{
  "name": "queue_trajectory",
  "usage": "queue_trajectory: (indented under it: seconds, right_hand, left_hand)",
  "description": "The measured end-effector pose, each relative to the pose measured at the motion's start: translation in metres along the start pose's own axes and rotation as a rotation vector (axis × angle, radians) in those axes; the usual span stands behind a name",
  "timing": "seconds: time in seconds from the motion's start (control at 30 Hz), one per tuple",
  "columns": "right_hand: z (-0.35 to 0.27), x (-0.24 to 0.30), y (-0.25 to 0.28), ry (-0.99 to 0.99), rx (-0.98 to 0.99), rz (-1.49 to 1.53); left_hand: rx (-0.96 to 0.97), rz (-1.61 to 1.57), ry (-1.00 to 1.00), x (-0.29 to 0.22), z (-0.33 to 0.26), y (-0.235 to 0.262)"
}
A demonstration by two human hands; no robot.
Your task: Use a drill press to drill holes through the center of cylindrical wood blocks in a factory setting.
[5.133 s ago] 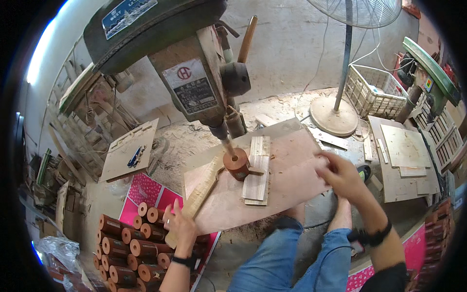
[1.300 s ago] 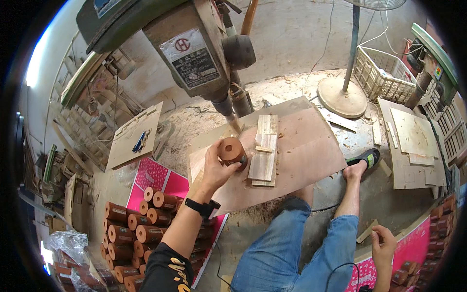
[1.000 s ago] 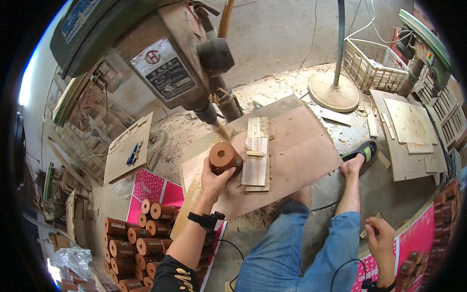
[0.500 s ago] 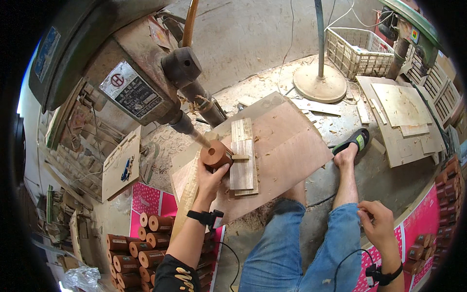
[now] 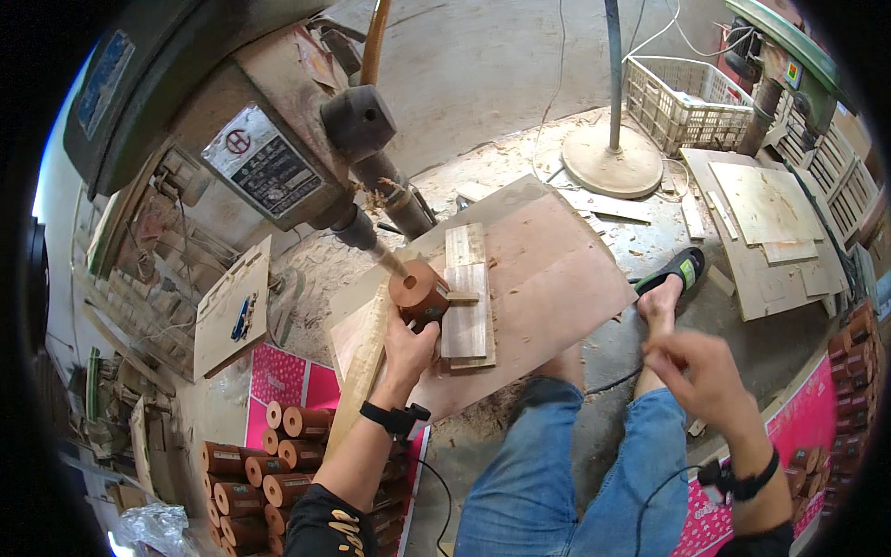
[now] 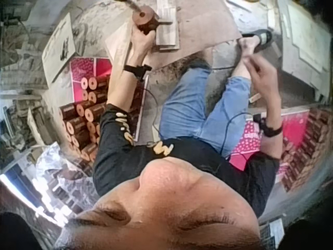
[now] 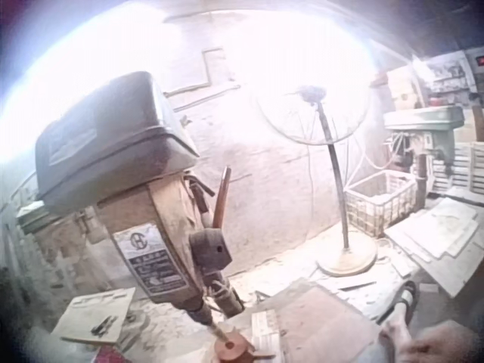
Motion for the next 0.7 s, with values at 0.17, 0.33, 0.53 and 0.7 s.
queue_trajectory:
  seconds: [0.17,0.33,0.53,0.7]
  right_hand:
    - [0.138,0.045,-0.032,-0.079,0.177,0.462]
    - [0.257,0.138,-0.045,0.089,0.158,0.608]
    - [0.355,0.171,-0.064,0.083,0.077,1.0]
    - [0.353,0.206,-0.071,0.005,0.137,1.19]
  left_hand:
    - [-0.214,0.008,-0.152,0.026,-0.027,0.067]
    - [-0.228,0.827,0.352,0.131,-0.133,0.188]
    - [0.105,0.644,0.393,0.118,-0.211,0.1]
    - [0.094,0.021,0.37,0.091,-0.235,-0.014]
Point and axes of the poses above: each hand's wrist, its own z-axis towards the middle knuckle, its own y-axis out of the back of the hand, x = y × z, the point moved 8 cm from there along z, towards the middle knuckle, and after that the axes turned 8 degrees about z, right-handed, at the moved point
